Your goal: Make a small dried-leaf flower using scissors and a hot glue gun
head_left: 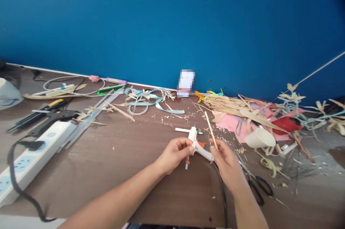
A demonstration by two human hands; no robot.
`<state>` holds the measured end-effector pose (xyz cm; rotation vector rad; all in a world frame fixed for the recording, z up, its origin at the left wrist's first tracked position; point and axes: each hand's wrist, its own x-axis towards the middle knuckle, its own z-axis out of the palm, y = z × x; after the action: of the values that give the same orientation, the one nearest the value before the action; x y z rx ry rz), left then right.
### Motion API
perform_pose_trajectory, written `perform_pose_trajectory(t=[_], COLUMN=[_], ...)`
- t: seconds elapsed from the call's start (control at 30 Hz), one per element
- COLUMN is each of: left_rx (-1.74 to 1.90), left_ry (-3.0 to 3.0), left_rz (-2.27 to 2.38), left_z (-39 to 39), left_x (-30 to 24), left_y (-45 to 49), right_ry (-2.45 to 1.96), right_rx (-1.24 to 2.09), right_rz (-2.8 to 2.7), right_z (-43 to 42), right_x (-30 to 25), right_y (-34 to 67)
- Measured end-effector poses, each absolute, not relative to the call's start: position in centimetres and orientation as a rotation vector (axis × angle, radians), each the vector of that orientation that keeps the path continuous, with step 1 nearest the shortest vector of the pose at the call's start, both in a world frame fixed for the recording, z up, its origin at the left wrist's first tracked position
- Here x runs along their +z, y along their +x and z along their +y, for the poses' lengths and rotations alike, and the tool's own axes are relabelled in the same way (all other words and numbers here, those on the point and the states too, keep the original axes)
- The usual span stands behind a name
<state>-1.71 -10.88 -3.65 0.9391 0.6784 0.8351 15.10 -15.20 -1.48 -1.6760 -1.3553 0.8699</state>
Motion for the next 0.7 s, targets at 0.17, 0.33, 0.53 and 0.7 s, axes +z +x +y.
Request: perform_pose_trajectory(t=[0.17, 0.33, 0.53, 0.7], left_rx=[0.873, 0.878, 0.873, 0.849], left_ry=[0.951, 0.944, 0.931, 0.959], left_rz=[0.691, 0.721, 0.741, 0.754], left_z=[-10.8, -10.7, -10.7, -10.8], left_x=[-3.8, -3.9, -3.7, -3.8], left_y=[-1.7, -1.8, -1.7, -1.5], right_ry=[-2.072, -2.14, -2.042, -1.817], right_rx=[0.398, 0.336, 0.458, 0.777], right_rz=[-1.642, -1.736, -1.565, -1.567], right_z=[-15.9, -16.5, -16.9, -16.8], right_x=[-2.8, -4.1, -3.5, -2.4], right_y=[19.0, 20.7, 19.8, 16.7])
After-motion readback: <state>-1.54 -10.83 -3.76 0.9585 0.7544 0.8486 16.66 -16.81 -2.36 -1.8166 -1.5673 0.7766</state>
